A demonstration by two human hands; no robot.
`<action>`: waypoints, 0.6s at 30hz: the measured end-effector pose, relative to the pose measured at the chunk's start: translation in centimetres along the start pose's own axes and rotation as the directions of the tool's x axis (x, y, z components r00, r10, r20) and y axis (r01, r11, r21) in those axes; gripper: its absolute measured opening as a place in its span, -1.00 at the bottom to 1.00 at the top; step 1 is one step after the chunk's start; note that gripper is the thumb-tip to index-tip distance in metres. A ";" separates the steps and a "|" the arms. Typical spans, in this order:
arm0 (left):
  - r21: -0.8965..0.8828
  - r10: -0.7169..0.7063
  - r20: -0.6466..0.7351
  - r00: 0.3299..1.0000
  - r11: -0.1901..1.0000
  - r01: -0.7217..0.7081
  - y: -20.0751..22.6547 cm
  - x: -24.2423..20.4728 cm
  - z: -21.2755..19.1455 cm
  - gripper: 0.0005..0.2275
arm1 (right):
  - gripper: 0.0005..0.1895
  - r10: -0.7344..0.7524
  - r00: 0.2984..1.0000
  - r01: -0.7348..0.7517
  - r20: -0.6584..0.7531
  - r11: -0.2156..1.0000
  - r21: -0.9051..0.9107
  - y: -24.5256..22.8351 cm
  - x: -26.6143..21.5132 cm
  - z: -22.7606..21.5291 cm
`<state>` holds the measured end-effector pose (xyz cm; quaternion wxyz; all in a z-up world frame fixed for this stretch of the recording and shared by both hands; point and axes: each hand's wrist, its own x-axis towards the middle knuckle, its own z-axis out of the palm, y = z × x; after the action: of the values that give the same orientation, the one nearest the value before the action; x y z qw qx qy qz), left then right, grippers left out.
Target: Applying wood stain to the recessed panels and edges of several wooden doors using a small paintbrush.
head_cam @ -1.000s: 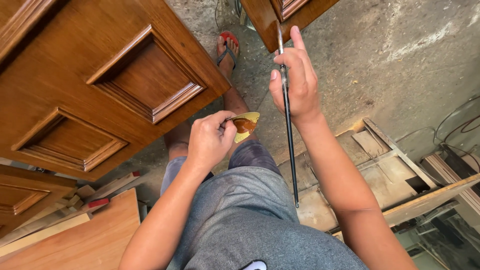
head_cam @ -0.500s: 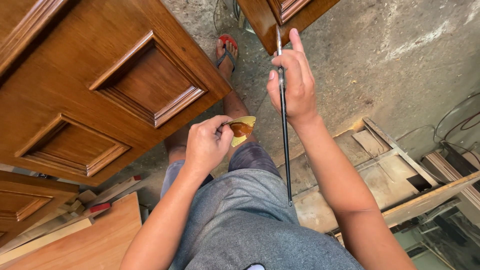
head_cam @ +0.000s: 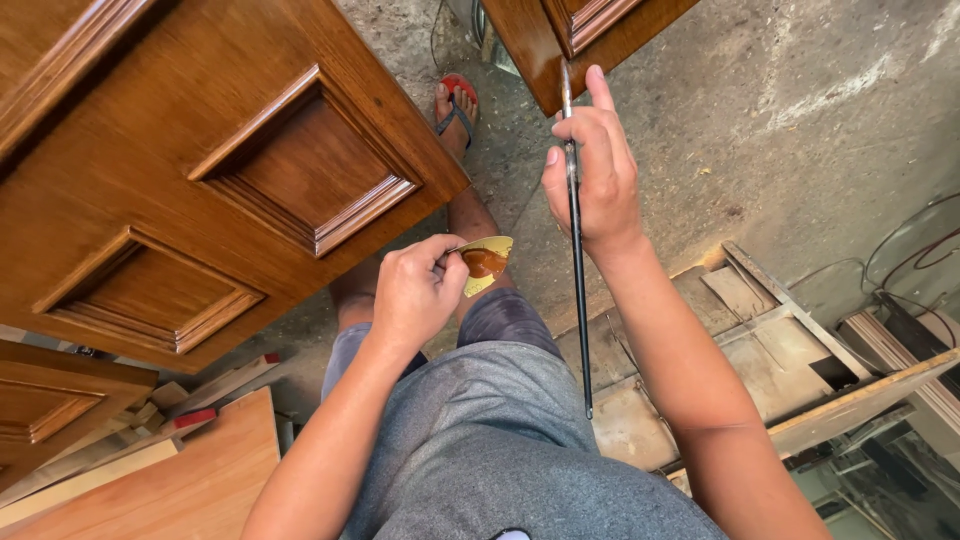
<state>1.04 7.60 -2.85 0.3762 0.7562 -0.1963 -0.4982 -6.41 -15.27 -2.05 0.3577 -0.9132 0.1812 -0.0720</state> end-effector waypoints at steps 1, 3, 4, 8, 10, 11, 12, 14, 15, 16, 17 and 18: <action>0.009 0.009 0.000 1.000 1.000 -0.009 -0.2 -0.1 0.1 -0.79 | -0.84 0.000 1.000 0.000 0.005 1.000 -0.001 0.0 0.0 0.0; 0.005 0.004 -0.004 1.000 1.000 -0.004 -0.2 0.0 0.2 -0.79 | -0.83 -0.004 1.000 0.004 0.000 1.000 -0.011 0.0 0.1 0.1; 0.001 -0.002 -0.010 1.000 1.000 0.002 -0.3 0.0 0.3 -0.79 | -0.83 -0.009 1.000 0.009 -0.003 1.000 -0.019 0.1 0.1 0.1; 0.008 0.007 -0.007 1.000 1.000 -0.007 0.2 0.1 0.1 -0.79 | -0.83 -0.003 1.000 0.003 -0.004 1.000 0.000 0.1 0.0 -0.2; 0.003 0.000 -0.005 1.000 1.000 0.000 0.3 0.1 0.1 -0.79 | -0.87 0.012 1.000 -0.012 -0.004 1.000 0.010 0.2 -0.2 -0.3; 0.004 0.000 -0.005 1.000 1.000 0.000 0.2 0.2 0.1 -0.79 | -0.87 0.012 1.000 -0.012 -0.005 1.000 0.011 0.2 -0.2 -0.4; 0.006 0.003 -0.003 1.000 1.000 -0.003 0.2 0.2 0.1 -0.79 | -0.86 0.011 1.000 -0.011 0.002 1.000 0.015 0.3 -0.2 -0.4; 0.009 0.005 -0.001 1.000 1.000 -0.005 0.1 0.2 0.3 -0.79 | -0.86 0.011 1.000 -0.011 0.006 1.000 0.020 0.4 -0.3 -0.5; 0.010 0.001 0.002 1.000 1.000 -0.001 0.1 0.3 0.3 -0.79 | -0.85 0.012 1.000 -0.012 0.007 1.000 0.027 0.5 -0.4 -0.5; 0.012 -0.006 0.006 1.000 1.000 0.006 0.0 0.3 0.4 -0.78 | -0.85 0.015 1.000 -0.015 0.008 0.999 0.036 0.5 -0.5 -0.5; 0.013 -0.008 0.007 1.000 1.000 0.008 0.1 0.2 0.4 -0.78 | -0.85 0.016 1.000 -0.017 0.008 0.999 0.038 0.4 -0.6 -0.6; 0.013 -0.014 0.011 1.000 1.000 0.014 0.3 0.3 0.3 -0.78 | -0.86 0.018 1.000 -0.019 0.007 0.999 0.045 0.4 -0.7 -0.8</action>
<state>0.89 7.10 -2.89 0.3668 0.7571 -0.1961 -0.5038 -7.36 -15.78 -1.79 0.3796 -0.9034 0.1868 -0.0699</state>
